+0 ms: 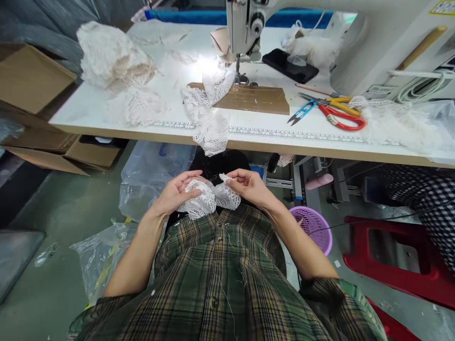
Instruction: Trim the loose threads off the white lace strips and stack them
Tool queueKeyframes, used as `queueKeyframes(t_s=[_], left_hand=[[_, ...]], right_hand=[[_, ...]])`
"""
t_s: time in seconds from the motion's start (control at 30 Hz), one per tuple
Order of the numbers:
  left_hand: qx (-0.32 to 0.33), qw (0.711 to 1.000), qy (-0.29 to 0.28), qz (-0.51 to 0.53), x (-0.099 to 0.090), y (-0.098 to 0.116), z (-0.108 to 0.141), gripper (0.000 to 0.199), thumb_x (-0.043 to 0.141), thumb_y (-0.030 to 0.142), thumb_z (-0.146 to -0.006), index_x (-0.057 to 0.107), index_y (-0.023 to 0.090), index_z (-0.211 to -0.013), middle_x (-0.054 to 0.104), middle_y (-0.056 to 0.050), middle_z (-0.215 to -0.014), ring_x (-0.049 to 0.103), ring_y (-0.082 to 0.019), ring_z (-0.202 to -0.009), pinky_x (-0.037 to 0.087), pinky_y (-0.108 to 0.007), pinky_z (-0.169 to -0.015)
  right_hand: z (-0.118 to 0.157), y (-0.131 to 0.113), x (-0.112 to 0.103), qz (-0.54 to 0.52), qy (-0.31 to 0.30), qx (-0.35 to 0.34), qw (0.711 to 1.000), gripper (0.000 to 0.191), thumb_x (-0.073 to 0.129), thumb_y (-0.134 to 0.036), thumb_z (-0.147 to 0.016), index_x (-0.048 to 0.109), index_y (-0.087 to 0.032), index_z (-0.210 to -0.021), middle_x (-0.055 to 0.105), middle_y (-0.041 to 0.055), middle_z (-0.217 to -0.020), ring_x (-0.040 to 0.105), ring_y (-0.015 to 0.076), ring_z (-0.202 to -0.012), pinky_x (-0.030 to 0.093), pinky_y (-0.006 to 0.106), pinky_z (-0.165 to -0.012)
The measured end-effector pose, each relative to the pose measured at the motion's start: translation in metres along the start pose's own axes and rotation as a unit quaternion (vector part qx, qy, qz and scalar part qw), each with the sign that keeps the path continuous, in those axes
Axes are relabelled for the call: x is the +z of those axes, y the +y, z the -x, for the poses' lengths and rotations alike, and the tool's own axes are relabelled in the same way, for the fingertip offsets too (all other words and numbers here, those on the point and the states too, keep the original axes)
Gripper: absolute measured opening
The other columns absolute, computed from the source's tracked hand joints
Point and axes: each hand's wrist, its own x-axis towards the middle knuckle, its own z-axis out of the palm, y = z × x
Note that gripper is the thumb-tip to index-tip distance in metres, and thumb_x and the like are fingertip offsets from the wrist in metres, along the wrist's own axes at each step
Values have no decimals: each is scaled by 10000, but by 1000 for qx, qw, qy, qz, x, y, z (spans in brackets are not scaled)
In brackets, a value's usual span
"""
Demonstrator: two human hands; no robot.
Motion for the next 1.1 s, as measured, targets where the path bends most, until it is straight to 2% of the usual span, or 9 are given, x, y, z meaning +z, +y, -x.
queueKeyframes(t_s=[0.17,0.33,0.5,0.57,0.67,0.8,0.87,0.97,1.1], left_hand=[[-19,999,6,-32,-4,3,3,481,794,336,-749,653,133,-1162,728,-96,-970,665,-144,-807,535,-238,-708],[-26,998,-10,-54,3,11,2,331,793,362,-750,706,143,-983,713,-28,-765,610,-108,-618,463,-210,-570],[4,995,-26,-97,11,23,9,260,785,368,-752,665,147,-821,621,12,-634,515,-86,-529,395,-207,-510],[44,992,-12,-119,12,27,11,228,757,360,-781,658,157,-813,633,-4,-695,552,-104,-594,437,-224,-564],[134,978,32,-158,8,28,10,205,756,350,-781,666,167,-801,673,-82,-978,635,-188,-900,513,-312,-811],[164,976,-4,-146,-1,28,7,183,758,310,-783,647,166,-769,594,-142,-1330,553,-279,-1243,412,-438,-1077],[152,980,-46,-118,-5,29,5,174,743,287,-800,627,164,-763,627,-147,-1308,563,-289,-1250,399,-461,-1090],[152,979,-87,-100,-9,31,2,149,739,263,-806,632,162,-781,721,-119,-1070,638,-275,-1139,426,-462,-1060],[183,973,-94,-100,-11,31,-2,119,754,258,-796,674,170,-790,696,-56,-858,686,-226,-931,481,-427,-981]], right_hand=[[-5,-3,-10,28,51,-58,997,359,769,-507,-722,646,-172,-764,636,2,-691,542,107,-613,456,260,-591],[-22,8,2,60,78,-141,985,351,730,-497,-773,589,-201,-897,632,7,-804,584,126,-714,469,269,-664],[-25,17,25,100,-15,-180,979,156,586,-345,-865,585,-201,-805,595,6,-812,525,114,-685,419,252,-622],[-19,17,31,105,-68,-156,980,174,530,-310,-866,626,-192,-780,626,28,-841,536,131,-723,422,260,-630],[-8,12,33,88,-109,-117,983,192,556,-345,-854,662,-185,-854,644,28,-836,542,141,-729,432,263,-630],[0,3,35,72,-144,-122,979,262,682,-441,-813,665,-183,-854,643,21,-817,554,145,-727,452,274,-653],[1,-2,36,91,-143,-146,975,248,661,-430,-847,664,-183,-831,642,22,-809,553,142,-722,457,276,-662],[2,-8,35,135,-138,-195,962,190,633,-359,-886,668,-177,-844,650,27,-814,569,143,-740,467,279,-689],[4,-14,31,186,-132,-260,938,147,614,-298,-912,677,-167,-890,682,51,-873,607,156,-797,479,295,-740]])
